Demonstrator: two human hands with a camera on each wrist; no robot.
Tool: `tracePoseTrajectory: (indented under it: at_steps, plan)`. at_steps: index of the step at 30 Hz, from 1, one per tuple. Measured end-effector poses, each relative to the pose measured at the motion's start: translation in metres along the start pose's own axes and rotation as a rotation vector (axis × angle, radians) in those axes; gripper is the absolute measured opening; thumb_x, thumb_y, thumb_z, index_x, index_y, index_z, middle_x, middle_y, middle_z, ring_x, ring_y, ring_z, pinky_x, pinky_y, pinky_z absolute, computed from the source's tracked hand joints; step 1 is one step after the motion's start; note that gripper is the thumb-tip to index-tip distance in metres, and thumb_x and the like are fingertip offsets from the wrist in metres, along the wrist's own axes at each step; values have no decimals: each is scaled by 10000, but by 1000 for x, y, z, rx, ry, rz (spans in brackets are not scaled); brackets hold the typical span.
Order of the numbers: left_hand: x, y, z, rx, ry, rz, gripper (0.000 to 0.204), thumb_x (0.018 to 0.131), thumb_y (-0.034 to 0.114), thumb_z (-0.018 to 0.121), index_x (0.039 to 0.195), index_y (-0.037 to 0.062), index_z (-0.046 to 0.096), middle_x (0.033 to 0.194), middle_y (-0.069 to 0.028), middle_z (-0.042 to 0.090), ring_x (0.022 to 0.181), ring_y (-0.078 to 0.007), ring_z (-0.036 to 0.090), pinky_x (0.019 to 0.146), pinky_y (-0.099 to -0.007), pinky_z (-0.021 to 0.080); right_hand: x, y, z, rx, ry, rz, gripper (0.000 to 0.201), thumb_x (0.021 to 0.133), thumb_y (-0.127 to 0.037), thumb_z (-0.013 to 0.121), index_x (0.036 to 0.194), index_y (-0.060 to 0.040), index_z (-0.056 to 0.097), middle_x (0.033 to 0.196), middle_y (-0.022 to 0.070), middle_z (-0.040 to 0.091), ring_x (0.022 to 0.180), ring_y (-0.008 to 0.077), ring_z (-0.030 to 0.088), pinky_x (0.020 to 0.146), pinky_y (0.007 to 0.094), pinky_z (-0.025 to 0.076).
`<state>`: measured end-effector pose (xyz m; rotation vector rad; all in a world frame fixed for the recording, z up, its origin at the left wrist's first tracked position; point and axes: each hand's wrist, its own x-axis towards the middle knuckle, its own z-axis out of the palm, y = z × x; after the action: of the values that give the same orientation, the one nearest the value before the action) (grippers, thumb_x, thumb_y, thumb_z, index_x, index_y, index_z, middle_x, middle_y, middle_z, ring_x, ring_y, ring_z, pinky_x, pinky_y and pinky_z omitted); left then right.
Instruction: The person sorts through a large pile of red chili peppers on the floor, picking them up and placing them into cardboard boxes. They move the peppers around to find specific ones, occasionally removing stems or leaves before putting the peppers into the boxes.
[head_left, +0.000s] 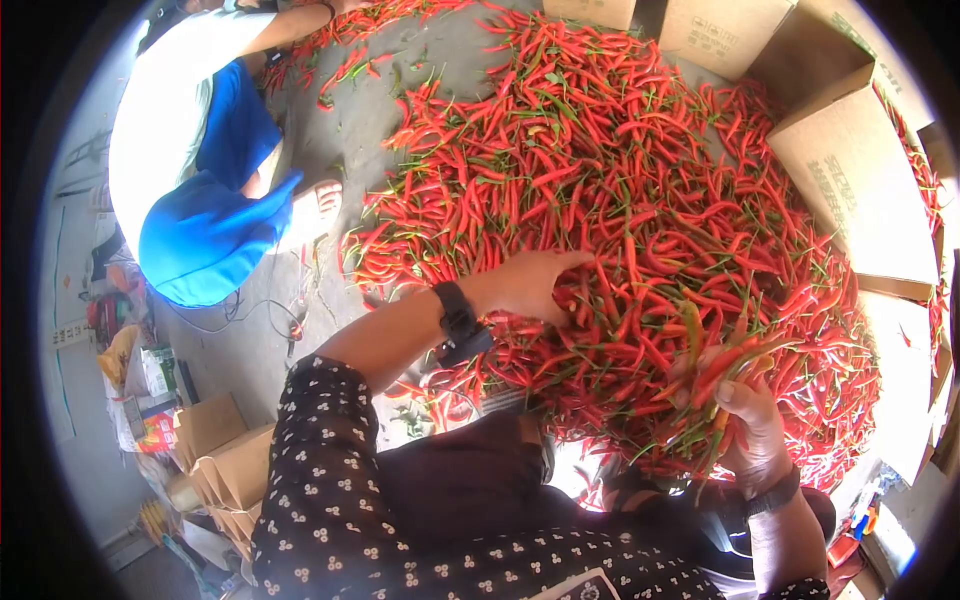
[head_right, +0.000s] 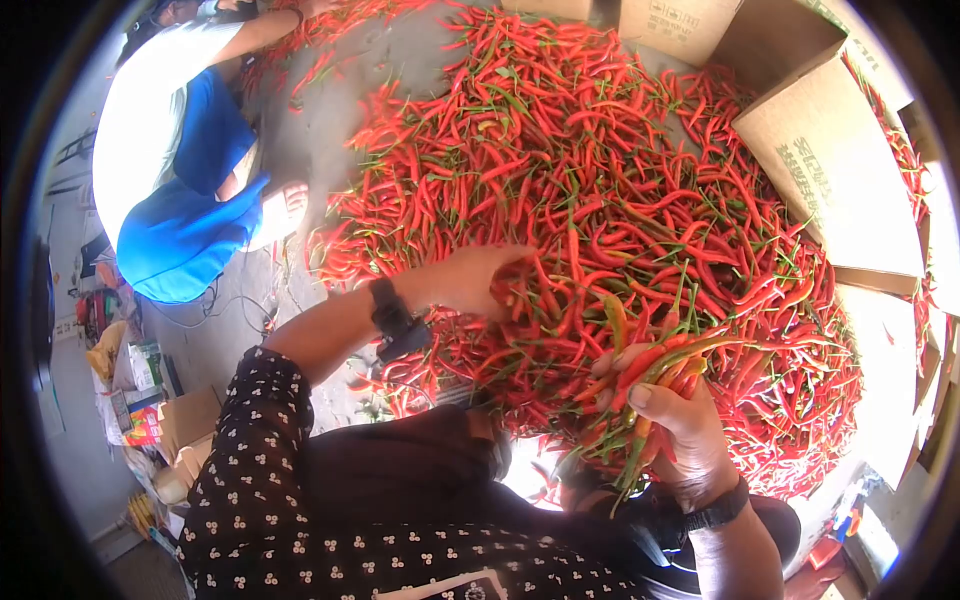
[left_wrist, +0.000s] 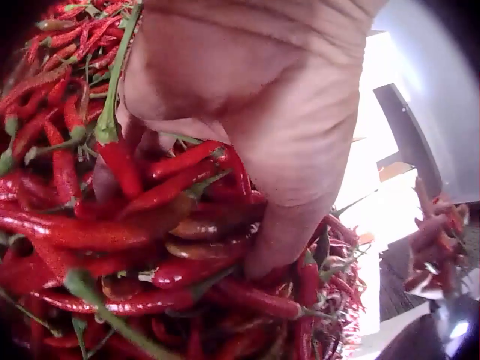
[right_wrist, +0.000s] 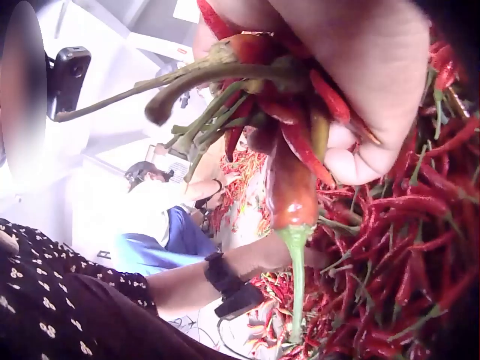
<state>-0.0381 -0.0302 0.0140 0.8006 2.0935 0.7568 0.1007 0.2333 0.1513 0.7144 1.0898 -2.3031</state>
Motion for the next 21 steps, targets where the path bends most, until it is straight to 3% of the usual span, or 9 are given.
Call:
tracePoseTrajectory:
  at_steps: [2,4,11,13,14,16,17,19,21]
  plan:
    - [-14,11,11,-99,24,57,874,609,247,777,1365,70,376,1139,-144,534,1051,-312,554,919,-385,446,-2,0,-1,-11,12,-21,402,727,-164,686,1069,1,554,1047,170,591,850,220,595,800,358,486]
    - [-34,29,23,-306,-83,20,829,639,250,763,1356,74,388,1155,-144,523,1063,-298,556,924,-369,450,-3,0,-3,-20,23,-38,411,724,-170,686,1071,4,553,1046,172,592,846,221,596,798,359,484]
    - [-66,98,76,-325,-182,220,813,629,219,756,1355,116,405,1231,-167,484,1097,-309,529,919,-376,438,-5,0,3,0,42,-49,425,713,-175,698,1071,4,553,1037,167,596,846,216,592,782,360,479]
    - [-62,108,91,-535,-347,608,658,777,273,712,1335,85,419,1249,-166,444,1096,-301,526,953,-382,425,-7,0,5,-17,61,-53,426,713,-181,701,1068,1,554,1037,164,596,844,214,592,780,358,480]
    - [-60,111,89,-537,-346,611,658,777,273,712,1335,85,419,1249,-166,444,1096,-301,526,953,-382,425,-8,0,5,-21,40,-30,425,715,-186,701,1067,1,553,1038,162,593,842,212,591,774,353,483]
    - [-54,117,81,-356,-594,733,559,792,268,684,1271,69,475,1198,-167,488,1047,-320,543,909,-403,441,-9,0,6,-23,21,-8,425,717,-190,702,1066,0,551,1039,159,591,840,210,590,768,348,486]
    - [-37,123,65,-246,-687,682,485,784,276,669,1189,51,525,1142,-165,536,1025,-328,549,850,-419,453,-10,0,6,-22,30,-21,428,718,-192,703,1067,1,550,1041,159,588,839,209,589,761,344,487]
    - [-22,110,39,-254,-380,428,425,791,305,652,1107,40,552,1069,-151,576,997,-317,561,795,-420,456,-12,0,3,-17,44,-40,430,719,-195,703,1068,3,548,1043,159,586,837,207,588,755,341,487]
    - [-5,80,28,-58,14,286,541,789,350,660,1237,90,503,1208,-205,504,1118,-355,499,875,-449,437,-14,1,-4,-19,40,-64,434,722,-192,700,1072,11,543,1047,167,582,834,207,591,742,344,507]
